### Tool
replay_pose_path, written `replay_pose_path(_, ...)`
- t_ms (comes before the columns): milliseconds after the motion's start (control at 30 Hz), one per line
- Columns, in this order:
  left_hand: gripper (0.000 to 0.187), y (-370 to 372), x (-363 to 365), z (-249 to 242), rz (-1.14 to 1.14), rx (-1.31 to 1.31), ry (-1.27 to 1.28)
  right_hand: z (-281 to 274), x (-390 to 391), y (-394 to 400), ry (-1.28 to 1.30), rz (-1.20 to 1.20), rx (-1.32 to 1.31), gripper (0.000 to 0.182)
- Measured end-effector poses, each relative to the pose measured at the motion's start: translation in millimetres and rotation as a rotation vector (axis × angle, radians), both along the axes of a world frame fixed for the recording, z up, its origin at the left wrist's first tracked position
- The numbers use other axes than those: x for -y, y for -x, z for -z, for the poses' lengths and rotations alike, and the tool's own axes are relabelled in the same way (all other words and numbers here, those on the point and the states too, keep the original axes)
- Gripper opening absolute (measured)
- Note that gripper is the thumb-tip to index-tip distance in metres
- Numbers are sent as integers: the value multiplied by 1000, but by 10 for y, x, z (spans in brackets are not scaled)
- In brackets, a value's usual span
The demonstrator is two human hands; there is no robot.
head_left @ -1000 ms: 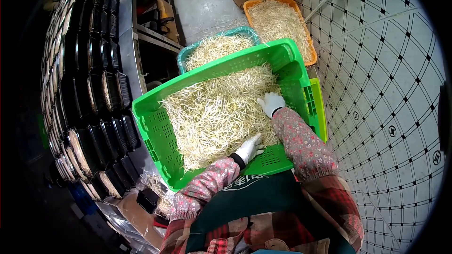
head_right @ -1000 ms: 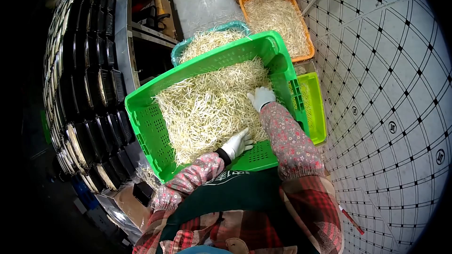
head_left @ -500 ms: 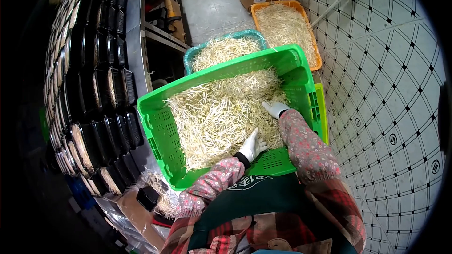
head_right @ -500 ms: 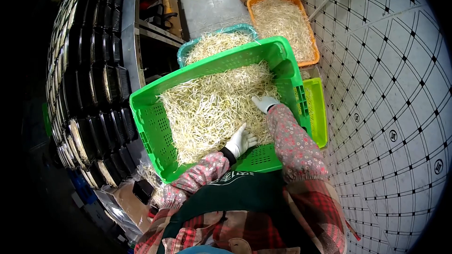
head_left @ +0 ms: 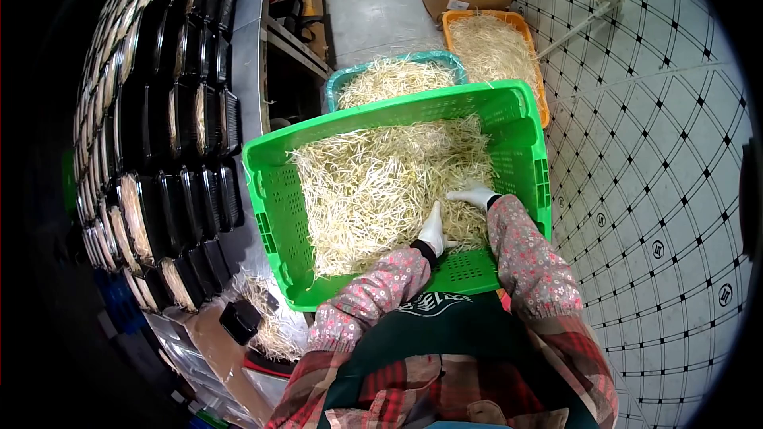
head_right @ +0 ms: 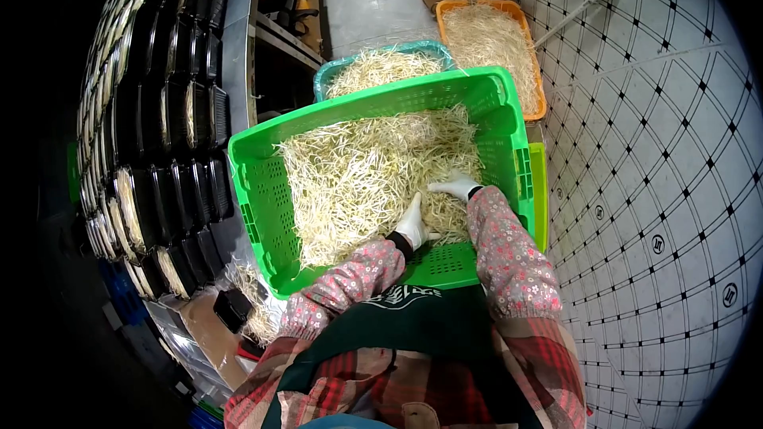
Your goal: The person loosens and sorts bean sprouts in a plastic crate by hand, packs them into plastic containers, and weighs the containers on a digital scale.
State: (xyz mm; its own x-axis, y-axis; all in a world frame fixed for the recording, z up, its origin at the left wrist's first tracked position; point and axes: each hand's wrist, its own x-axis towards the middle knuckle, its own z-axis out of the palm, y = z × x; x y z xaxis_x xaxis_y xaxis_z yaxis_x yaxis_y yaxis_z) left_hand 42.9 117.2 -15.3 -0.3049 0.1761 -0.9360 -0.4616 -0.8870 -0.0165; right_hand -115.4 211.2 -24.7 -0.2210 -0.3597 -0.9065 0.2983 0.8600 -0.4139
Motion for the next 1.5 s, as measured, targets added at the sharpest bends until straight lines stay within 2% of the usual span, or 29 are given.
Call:
replay_pose_path(100, 74, 118, 47, 3, 54, 47, 6, 23, -12, -74, 83, 76, -6, 121)
replay_pose_path(133, 74, 139, 63, -10, 50, 41, 5, 191, -73, -172, 226, 184, 0, 112)
replay_pose_path(167, 76, 156, 75, 26, 67, 49, 7, 395, -123, -262, 226, 178, -8, 112)
replay_pose_path(233, 79, 171, 84, 70, 95, 68, 12, 648, -192, -387, 134, 127, -230, 101)
replay_pose_path(267, 88, 172, 55, -37, 77, 37, 45, 336, -124, -410, 136, 147, -265, 93)
replay_pose_path(367, 91, 76, -41, 142, 79, -23, 92, -80, -110, -433, 164, 111, -335, 96)
replay_pose_path(433, 91, 63, -126, 233, 142, 63, 115, -388, -129, -442, 232, 145, -390, 81)
replay_pose_path(500, 92, 140, -87, -519, 103, -111, 227, -706, -165, -406, 213, 59, -550, 78)
replay_pose_path(533, 86, 132, -175, -335, -1, -206, 204, -995, -147, -404, 327, 147, -574, 77)
replay_pose_path(567, 79, 174, -217, -462, -129, -417, 263, -1235, -141, -392, 317, 91, -757, 77)
replay_pose_path(633, 74, 313, -270, -584, -218, -445, 242, -1716, -74, -417, 212, 84, -887, 80)
replay_pose_path(667, 77, 334, -262, -665, -200, -586, 258, -1741, -83, -441, 325, 71, -1071, 83)
replay_pose_path(700, 77, 363, -287, -499, -202, -600, 259, -1782, -62, -473, 371, 33, -1228, 82)
replay_pose_path(767, 79, 387, -276, -95, -136, -613, 198, -1482, -100, -522, 346, -53, -1415, 82)
replay_pose_path(800, 79, 308, -162, -2, 68, -396, 168, -1353, -119, -545, 355, -145, -1420, 86)
replay_pose_path(833, 79, 200, -81, 85, 71, -390, 172, -1218, -153, -574, 250, -311, -1292, 97)
replay_pose_path(900, 72, 26, 89, 170, 428, -80, 87, -926, -204, -636, 22, -725, -1047, 105)
replay_pose_path(933, 71, -114, 165, 183, 460, -154, 51, -778, -212, -631, -18, -777, -765, 108)
replay_pose_path(1000, 66, -401, 321, 112, 449, -299, -12, -785, -198, -571, 45, -791, -623, 102)
replay_pose_path(1100, 54, -575, 724, -685, 429, -496, 248, -638, -311, -322, 261, -670, -582, 84)
replay_pose_path(1133, 53, -659, 848, -790, 405, -518, 284, -862, -258, -212, 191, -579, -534, 73)
replay_pose_path(1167, 53, -747, 969, -879, 379, -536, 321, -900, -232, -149, 172, -410, -606, 72)
replay_pose_path(1233, 53, -910, 1183, -1069, 333, -510, 439, -1000, -37, -68, 102, -82, -638, 87)
replay_pose_path(1300, 42, -1128, 1330, -1069, 147, -476, 570, -664, 260, -199, -39, -81, -961, 109)
replay_pose_path(1333, 42, -1236, 1402, -1060, 94, -457, 658, -550, 477, -256, -181, -140, -884, 127)
replay_pose_path(1400, 42, -1472, 1528, -1056, 41, -402, 893, -601, 872, -356, -314, -233, -777, 133)
replay_pose_path(1433, 40, -1599, 1605, -876, 234, -350, 1347, -635, 1026, -386, -386, -293, -740, 133)
replay_pose_path(1500, 44, -1664, 1644, -1061, 513, -244, 1727, -475, 1093, -425, -449, -319, -804, 129)
